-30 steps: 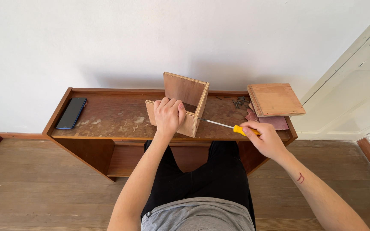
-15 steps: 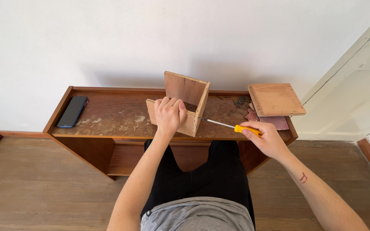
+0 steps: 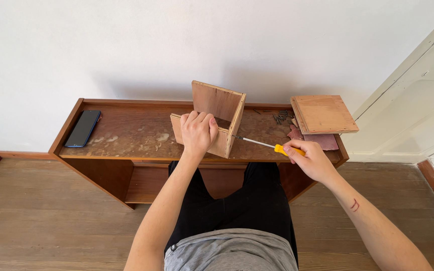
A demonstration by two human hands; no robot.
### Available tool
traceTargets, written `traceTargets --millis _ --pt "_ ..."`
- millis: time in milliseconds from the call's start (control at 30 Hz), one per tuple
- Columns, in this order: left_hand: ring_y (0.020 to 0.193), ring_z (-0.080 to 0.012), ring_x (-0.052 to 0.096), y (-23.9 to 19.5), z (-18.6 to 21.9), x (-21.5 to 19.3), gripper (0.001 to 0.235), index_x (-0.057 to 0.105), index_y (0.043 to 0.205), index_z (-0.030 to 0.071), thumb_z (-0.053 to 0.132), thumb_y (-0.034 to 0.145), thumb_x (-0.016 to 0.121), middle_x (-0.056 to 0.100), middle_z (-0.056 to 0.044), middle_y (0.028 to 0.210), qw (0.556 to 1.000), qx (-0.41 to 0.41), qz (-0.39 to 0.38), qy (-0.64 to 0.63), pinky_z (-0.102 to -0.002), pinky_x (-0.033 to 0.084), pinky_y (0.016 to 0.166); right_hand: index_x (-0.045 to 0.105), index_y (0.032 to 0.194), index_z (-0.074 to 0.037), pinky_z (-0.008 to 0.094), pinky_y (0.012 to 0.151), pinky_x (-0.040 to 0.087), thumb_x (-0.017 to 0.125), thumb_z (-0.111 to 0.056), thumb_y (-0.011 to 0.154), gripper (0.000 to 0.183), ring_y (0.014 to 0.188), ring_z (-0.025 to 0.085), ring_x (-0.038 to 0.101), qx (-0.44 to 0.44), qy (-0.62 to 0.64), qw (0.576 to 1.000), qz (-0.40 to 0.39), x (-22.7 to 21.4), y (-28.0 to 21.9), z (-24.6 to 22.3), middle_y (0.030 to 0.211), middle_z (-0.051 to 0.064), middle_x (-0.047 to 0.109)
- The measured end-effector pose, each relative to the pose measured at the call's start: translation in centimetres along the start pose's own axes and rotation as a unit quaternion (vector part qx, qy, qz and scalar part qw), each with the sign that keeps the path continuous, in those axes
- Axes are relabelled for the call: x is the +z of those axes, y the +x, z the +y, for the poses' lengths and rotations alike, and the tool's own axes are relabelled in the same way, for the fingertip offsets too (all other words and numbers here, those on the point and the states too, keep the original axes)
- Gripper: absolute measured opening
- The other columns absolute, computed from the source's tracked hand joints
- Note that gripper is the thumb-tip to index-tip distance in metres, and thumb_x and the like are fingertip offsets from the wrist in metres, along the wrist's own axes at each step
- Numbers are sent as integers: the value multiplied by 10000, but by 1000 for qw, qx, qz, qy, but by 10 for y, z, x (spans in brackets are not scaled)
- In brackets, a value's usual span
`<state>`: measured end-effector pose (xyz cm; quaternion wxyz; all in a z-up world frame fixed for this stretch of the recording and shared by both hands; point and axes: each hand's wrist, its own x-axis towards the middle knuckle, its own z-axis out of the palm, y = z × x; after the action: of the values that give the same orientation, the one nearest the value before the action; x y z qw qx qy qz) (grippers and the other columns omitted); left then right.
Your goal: The person assembles a small wooden box by screwing together pre-cut plywood panels using a yellow-handled screwdriver. They attach the side panels, then the top and bottom, and finally the back panel, tightening each screw before moving to the next. The finished box is placed on the table.
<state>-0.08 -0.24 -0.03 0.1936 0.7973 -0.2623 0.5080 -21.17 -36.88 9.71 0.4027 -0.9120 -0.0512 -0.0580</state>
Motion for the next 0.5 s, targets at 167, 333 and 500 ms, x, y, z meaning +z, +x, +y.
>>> traceTargets --millis 167,333,500 --pt "850 -246 671 -3 7 -2 392 596 827 255 343 1205 541 595 -18 783 999 -15 18 32 -416 517 955 979 1304 -176 436 1036 649 913 -251 1094 233 1066 294 870 -39 -22 998 37 -6 10 -8 1100 164 962" --pt "847 -244 675 0 8 -3 402 605 826 255 343 1212 536 604 -16 781 999 -13 19 38 -418 514 943 972 1315 -142 386 1001 602 1015 -227 1018 312 1027 228 776 -45 32 997 48 -8 23 3 1060 115 906" --pt "855 -233 682 4 4 1 401 599 823 266 367 1209 561 610 -1 782 999 -20 24 44 -408 519 933 984 1293 -188 341 813 510 785 -363 1215 276 838 158 622 15 79 997 12 -3 36 21 761 78 851"
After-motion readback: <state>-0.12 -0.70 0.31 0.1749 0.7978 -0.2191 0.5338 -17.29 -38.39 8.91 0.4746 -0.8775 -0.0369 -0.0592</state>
